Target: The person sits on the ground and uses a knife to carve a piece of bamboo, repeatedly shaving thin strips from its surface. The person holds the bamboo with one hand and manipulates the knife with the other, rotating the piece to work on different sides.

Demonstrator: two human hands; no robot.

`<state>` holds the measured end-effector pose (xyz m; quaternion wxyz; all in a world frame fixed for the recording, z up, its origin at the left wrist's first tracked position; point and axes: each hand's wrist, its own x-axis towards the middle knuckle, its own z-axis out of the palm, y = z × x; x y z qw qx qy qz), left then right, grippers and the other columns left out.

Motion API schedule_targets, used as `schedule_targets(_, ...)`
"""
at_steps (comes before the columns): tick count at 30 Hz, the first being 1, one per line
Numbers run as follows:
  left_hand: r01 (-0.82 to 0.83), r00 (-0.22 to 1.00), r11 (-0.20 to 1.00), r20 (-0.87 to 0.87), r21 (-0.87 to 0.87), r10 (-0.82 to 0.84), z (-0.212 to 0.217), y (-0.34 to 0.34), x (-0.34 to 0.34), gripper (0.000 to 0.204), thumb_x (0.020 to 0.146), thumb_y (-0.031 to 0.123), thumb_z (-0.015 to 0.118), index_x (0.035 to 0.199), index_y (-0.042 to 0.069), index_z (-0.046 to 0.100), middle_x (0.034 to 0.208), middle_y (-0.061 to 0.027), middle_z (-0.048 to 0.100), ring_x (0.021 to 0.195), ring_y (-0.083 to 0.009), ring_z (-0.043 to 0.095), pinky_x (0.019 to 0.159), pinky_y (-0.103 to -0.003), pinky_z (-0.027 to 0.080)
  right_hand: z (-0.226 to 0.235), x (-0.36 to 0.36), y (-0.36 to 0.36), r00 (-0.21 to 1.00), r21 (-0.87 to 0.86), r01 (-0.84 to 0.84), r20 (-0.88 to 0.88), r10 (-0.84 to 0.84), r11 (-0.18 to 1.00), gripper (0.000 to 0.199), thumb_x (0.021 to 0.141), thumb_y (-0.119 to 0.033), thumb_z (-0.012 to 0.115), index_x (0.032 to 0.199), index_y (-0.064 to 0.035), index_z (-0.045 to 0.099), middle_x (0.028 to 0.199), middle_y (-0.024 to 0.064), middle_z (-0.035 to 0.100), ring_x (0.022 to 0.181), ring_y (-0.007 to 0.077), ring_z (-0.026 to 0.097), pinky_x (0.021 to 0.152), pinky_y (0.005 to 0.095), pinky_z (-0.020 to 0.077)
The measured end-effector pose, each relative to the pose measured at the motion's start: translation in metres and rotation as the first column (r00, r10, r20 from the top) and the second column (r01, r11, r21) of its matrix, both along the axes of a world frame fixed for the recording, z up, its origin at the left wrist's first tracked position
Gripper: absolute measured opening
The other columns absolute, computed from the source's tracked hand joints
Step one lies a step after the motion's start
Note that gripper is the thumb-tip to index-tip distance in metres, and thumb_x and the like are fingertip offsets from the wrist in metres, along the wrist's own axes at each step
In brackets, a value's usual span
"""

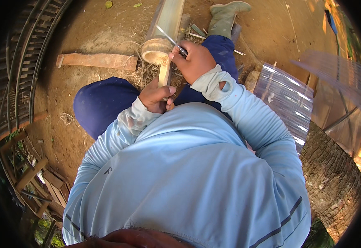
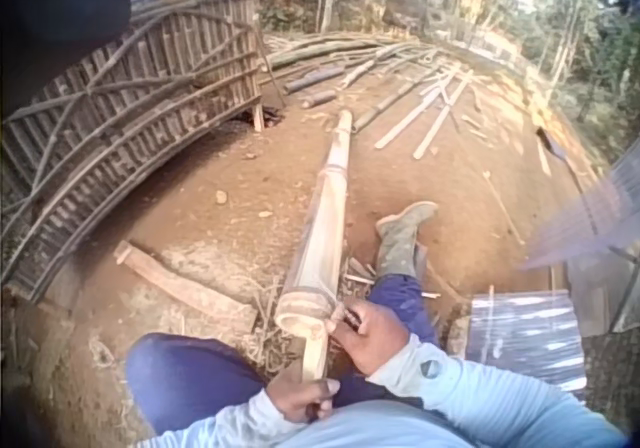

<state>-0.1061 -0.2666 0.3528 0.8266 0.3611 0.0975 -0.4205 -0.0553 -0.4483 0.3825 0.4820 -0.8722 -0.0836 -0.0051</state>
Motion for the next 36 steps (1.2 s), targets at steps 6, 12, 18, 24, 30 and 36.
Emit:
schedule_targets(6, -0.038, 0.994, 0.998, -0.101, -0.055, 0.032, 0.003, 0.006, -0.001, 0.039, 0.085, 0.008, 0.070, 0.114, 0.006, 0.045, 0.081, -0.0034, 0.052, 0.061, -0.0124, 0.054, 0.052, -0.029, 0.045, 0.002, 0.000, -0.017, 0.881, 0.524, 0.193, -0.466, 0.089, 0.830, 0.032, 0.093, -0.035, 0.066, 0.087, -0.0032, 0.065, 0.070, 0.0015, 0.062, 0.057, 0.0121, 0.054, 0.054, 0.0298, 0.0430)
schedule_targets(12, -0.070, 0.993, 0.997, -0.096, -0.040, 0.066, 0.015, 0.007, -0.004, 0.034, 0.085, 0.009, 0.067, 0.111, 0.006, 0.046, 0.081, -0.0031, 0.051, 0.065, -0.0126, 0.053, 0.054, -0.029, 0.043, 0.005, -0.006, -0.040, 0.854, 0.159, 0.066, -0.519, 0.027, 0.985, 0.037, 0.100, -0.041, 0.056, 0.096, -0.0037, 0.058, 0.071, 0.0025, 0.059, 0.055, 0.0102, 0.053, 0.050, 0.0264, 0.0423)
schedule_targets(18, -0.017, 1.000, 0.999, -0.013, 0.036, 0.017, 0.018, 0.003, -0.002, 0.026, 0.085, 0.012, 0.066, 0.104, 0.006, 0.049, 0.082, -0.0025, 0.052, 0.064, -0.0104, 0.051, 0.054, -0.026, 0.041, 0.002, -0.023, -0.041, 0.886, 0.261, 0.050, -0.457, 0.078, 0.964, 0.029, 0.103, -0.033, 0.050, 0.098, -0.0046, 0.056, 0.074, 0.0025, 0.059, 0.058, 0.0106, 0.055, 0.055, 0.0271, 0.0452)
schedule_targets(24, 0.047, 0.989, 0.953, 0.123, 0.298, -0.087, 0.019, -0.001, -0.001, 0.037, 0.084, 0.017, 0.074, 0.110, 0.006, 0.049, 0.079, -0.0008, 0.054, 0.060, -0.0083, 0.052, 0.049, -0.025, 0.041, 0.024, -0.028, -0.033, 0.913, 0.026, -0.166, -0.373, 0.164, 0.986, 0.028, 0.103, -0.031, 0.051, 0.095, -0.0043, 0.056, 0.069, 0.0093, 0.059, 0.059, 0.0226, 0.059, 0.057, 0.0363, 0.0456)
schedule_targets(30, 0.045, 0.987, 0.948, 0.132, 0.315, -0.090, 0.026, -0.001, 0.000, 0.046, 0.081, 0.021, 0.078, 0.113, 0.006, 0.049, 0.078, -0.0006, 0.054, 0.060, -0.0084, 0.053, 0.048, -0.024, 0.043, 0.020, -0.014, -0.027, 0.967, -0.208, -0.224, -0.171, 0.190, 0.952, 0.029, 0.102, -0.030, 0.052, 0.090, -0.0040, 0.056, 0.065, 0.0199, 0.056, 0.063, 0.0413, 0.058, 0.057, 0.0472, 0.0431)
schedule_targets(36, 0.054, 0.984, 0.945, 0.146, 0.323, -0.106, 0.023, 0.000, 0.002, 0.051, 0.080, 0.023, 0.080, 0.115, 0.004, 0.048, 0.079, -0.0015, 0.055, 0.059, -0.0090, 0.055, 0.048, -0.025, 0.045, 0.028, -0.007, -0.020, 0.958, -0.307, -0.261, -0.200, 0.206, 0.915, 0.030, 0.101, -0.030, 0.052, 0.088, -0.0031, 0.056, 0.067, 0.0203, 0.057, 0.066, 0.0426, 0.059, 0.058, 0.0487, 0.0435)
